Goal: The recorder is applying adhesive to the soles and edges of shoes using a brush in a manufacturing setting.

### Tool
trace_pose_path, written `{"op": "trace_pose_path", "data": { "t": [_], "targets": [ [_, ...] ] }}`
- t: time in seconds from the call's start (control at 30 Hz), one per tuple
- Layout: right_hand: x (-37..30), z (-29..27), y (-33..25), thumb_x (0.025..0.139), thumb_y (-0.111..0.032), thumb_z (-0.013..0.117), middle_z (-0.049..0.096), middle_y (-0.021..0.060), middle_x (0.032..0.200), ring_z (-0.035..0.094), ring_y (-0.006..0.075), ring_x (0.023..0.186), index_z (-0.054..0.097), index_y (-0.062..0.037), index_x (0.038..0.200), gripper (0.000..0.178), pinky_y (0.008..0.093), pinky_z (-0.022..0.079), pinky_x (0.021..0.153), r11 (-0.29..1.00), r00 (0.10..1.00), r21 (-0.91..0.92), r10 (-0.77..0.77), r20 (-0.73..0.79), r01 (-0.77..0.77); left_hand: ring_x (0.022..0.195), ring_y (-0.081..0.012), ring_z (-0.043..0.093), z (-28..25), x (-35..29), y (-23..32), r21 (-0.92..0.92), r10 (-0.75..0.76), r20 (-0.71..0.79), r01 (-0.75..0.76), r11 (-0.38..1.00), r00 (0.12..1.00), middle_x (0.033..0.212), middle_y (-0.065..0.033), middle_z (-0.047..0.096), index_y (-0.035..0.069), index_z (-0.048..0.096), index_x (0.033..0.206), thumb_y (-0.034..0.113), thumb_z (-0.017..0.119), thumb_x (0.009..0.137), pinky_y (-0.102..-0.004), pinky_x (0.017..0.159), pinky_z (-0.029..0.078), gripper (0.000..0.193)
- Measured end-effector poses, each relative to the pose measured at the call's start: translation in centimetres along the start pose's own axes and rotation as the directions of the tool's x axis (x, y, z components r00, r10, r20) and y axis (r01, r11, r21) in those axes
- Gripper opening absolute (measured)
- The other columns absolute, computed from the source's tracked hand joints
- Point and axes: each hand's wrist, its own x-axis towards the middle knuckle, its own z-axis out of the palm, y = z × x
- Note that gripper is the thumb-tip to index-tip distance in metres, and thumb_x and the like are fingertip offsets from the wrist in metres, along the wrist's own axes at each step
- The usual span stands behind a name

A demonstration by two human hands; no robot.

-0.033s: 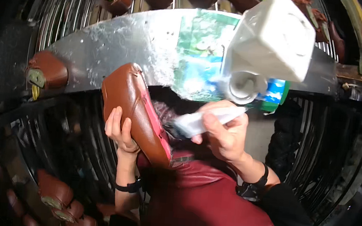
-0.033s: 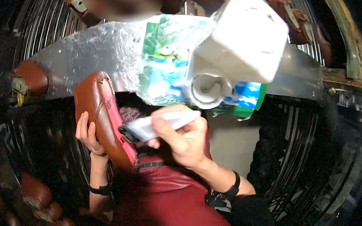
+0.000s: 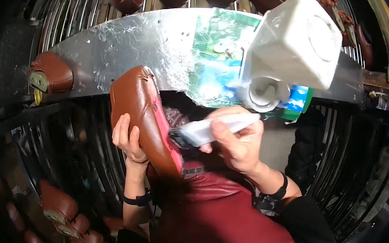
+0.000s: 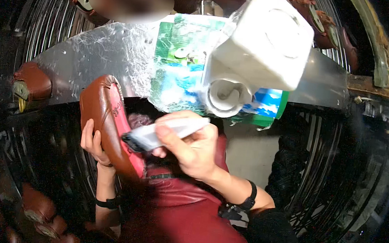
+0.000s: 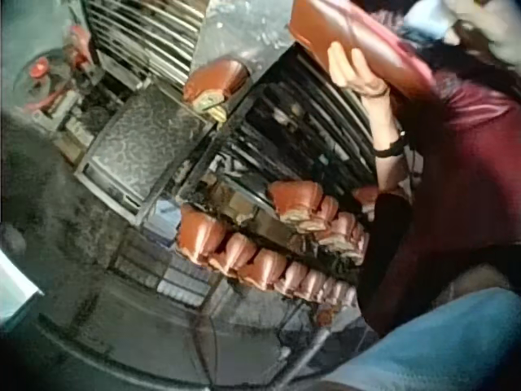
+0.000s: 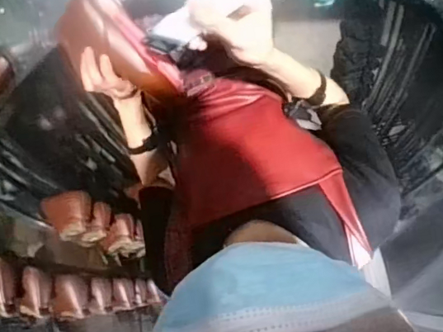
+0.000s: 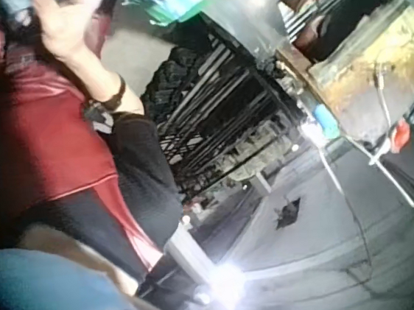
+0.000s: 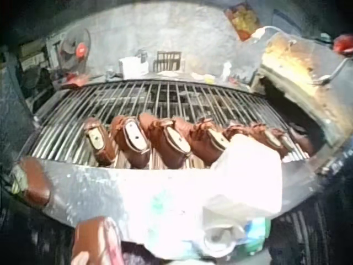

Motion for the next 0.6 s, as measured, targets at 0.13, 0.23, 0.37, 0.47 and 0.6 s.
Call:
{"op": "trace_pose_path", "data": {
  "t": [0.13,0.23,0.37,0.47,0.6],
  "targets": [
    [3.1,2.4,2.0,0.097,-0.002,0.076,0.074,0.0114,0.087,0.069,0.0126,0.064,0.070,0.0052,0.107,0.013,0.0258,0.054,0.056,0.996,0.994,-0.090,-0.013,0.106,0.023,0.125,-0.0424,0.056,-0.1,-0.1,-0.3,-0.005,-0.066,-0.095,0.066,0.998,0.993,0.140,-0.0288,0.056,0.000,0.045,0.137,0.011,0.064,0.100,-0.0524,0.104,0.053,0.043],
    [5.3,3.8,2.4,0.097,-0.004,0.077,0.075,0.0091,0.088,0.069,0.0115,0.068,0.070,0.0032,0.107,0.014,0.0258,0.055,0.058,0.975,0.992,-0.220,-0.005,0.125,0.032,0.123,-0.0412,0.058,0.2,-0.5,-1.0,-0.027,-0.014,-0.104,0.012,1.000,0.995,0.138,-0.0291,0.056,0.000,0.046,0.135,0.008,0.061,0.102,-0.0523,0.101,0.055,0.037],
    [11.0,4.8,3.6,0.098,-0.011,0.077,0.075,0.0068,0.082,0.068,0.0096,0.065,0.073,0.0024,0.098,0.014,0.0266,0.054,0.056,0.893,0.973,-0.392,-0.169,0.160,0.220,0.120,-0.0409,0.060,0.7,-0.4,-1.3,-0.050,-0.008,-0.162,0.000,0.999,0.987,0.136,-0.0288,0.060,0.000,0.048,0.133,0.009,0.057,0.105,-0.0510,0.099,0.056,0.031],
    [15.2,5.8,4.4,0.097,-0.018,0.078,0.071,0.0029,0.071,0.063,0.0095,0.054,0.074,0.0019,0.094,0.021,0.0267,0.051,0.051,0.903,0.985,-0.398,-0.123,0.122,0.163,0.120,-0.0410,0.061,0.2,-0.3,-1.2,-0.072,-0.029,-0.175,0.017,0.997,0.984,0.135,-0.0285,0.062,0.001,0.049,0.132,0.009,0.056,0.105,-0.0505,0.100,0.056,0.029],
    [11.4,5.2,1.1,0.098,-0.018,0.078,0.073,0.0046,0.080,0.066,0.0101,0.064,0.074,0.0005,0.098,0.019,0.0272,0.053,0.054,0.924,0.975,-0.354,0.195,0.110,-0.145,0.124,-0.0404,0.061,-0.6,-0.6,-1.8,-0.087,-0.027,-0.110,0.018,0.996,0.994,0.139,-0.0277,0.062,0.001,0.052,0.132,0.009,0.054,0.106,-0.0490,0.104,0.053,0.028]
  ]
}}
